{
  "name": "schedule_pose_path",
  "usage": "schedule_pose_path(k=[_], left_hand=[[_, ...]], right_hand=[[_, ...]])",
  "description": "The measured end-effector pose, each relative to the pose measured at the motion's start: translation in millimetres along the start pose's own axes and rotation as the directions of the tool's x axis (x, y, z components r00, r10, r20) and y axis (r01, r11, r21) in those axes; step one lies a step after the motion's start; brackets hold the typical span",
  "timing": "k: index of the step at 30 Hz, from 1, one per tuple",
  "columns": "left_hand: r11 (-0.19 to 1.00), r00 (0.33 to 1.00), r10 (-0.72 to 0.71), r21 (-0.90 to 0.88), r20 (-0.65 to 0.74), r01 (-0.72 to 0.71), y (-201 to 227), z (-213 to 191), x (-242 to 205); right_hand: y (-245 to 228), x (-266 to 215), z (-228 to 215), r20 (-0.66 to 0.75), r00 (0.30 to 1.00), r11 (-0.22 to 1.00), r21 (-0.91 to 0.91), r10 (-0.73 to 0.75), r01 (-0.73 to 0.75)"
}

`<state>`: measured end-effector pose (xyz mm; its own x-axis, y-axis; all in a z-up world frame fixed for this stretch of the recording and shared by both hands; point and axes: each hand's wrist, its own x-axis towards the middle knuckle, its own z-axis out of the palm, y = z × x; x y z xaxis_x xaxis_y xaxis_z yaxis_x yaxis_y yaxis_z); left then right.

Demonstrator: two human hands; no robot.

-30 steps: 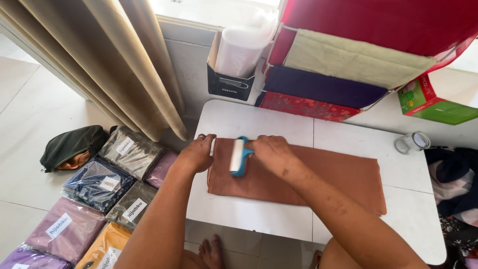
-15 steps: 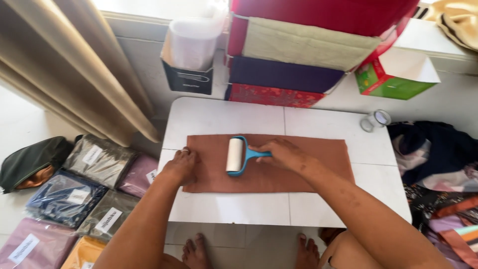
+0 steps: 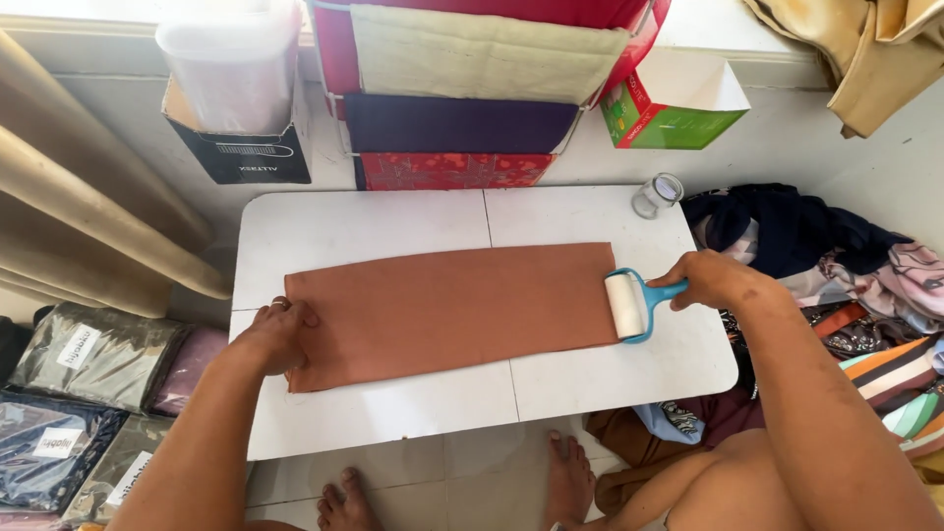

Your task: The person uses a lint roller on a piece of brown fabric on a table, folds the fabric, and places it inside a clear plastic adhesive bag.

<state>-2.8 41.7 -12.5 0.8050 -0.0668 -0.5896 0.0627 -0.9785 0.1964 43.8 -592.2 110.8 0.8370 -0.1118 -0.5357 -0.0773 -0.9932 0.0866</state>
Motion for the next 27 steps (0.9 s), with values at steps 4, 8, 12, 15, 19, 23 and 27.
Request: schedule_pose_path(k=[4, 8, 12, 15, 19, 23, 27], left_hand=[[0.998, 1.000, 0.000, -0.061, 0.017, 0.001, 0, -18, -10], [0.990, 1.000, -0.024, -0.141, -0.015, 0.021, -1, -36, -24], [0.979, 0.994, 0.004, -0.202, -0.107, -0.026, 4, -53, -40], [0.970, 0.989, 0.007, -0.240, -0.149, -0.043, 7, -59, -51], [0.974, 0.993, 0.012, -0.225, -0.117, -0.038, 3, -57, -49], [0.972, 0.987, 0.018, -0.229, -0.161, -0.055, -6, -44, -35], [0.979, 0.985, 0.005, -0.199, -0.171, -0.040, -4, -36, -30]], right_hand=[[-38, -26, -15, 0.007, 1.000, 1.000, 0.000, -0.006, 0.006], [-104, -42, -16, 0.002, 0.973, 0.973, -0.023, -0.229, 0.229], [-182, -69, -16, 0.018, 0.915, 0.915, -0.004, -0.404, 0.404], [-235, -77, -11, 0.033, 0.852, 0.851, -0.054, -0.522, 0.523], [-308, -89, 1, 0.037, 0.739, 0.732, -0.114, -0.672, 0.672], [-378, -102, 28, -0.029, 0.623, 0.620, -0.137, -0.782, 0.772], [-417, -100, 53, -0.128, 0.525, 0.536, -0.069, -0.841, 0.841]])
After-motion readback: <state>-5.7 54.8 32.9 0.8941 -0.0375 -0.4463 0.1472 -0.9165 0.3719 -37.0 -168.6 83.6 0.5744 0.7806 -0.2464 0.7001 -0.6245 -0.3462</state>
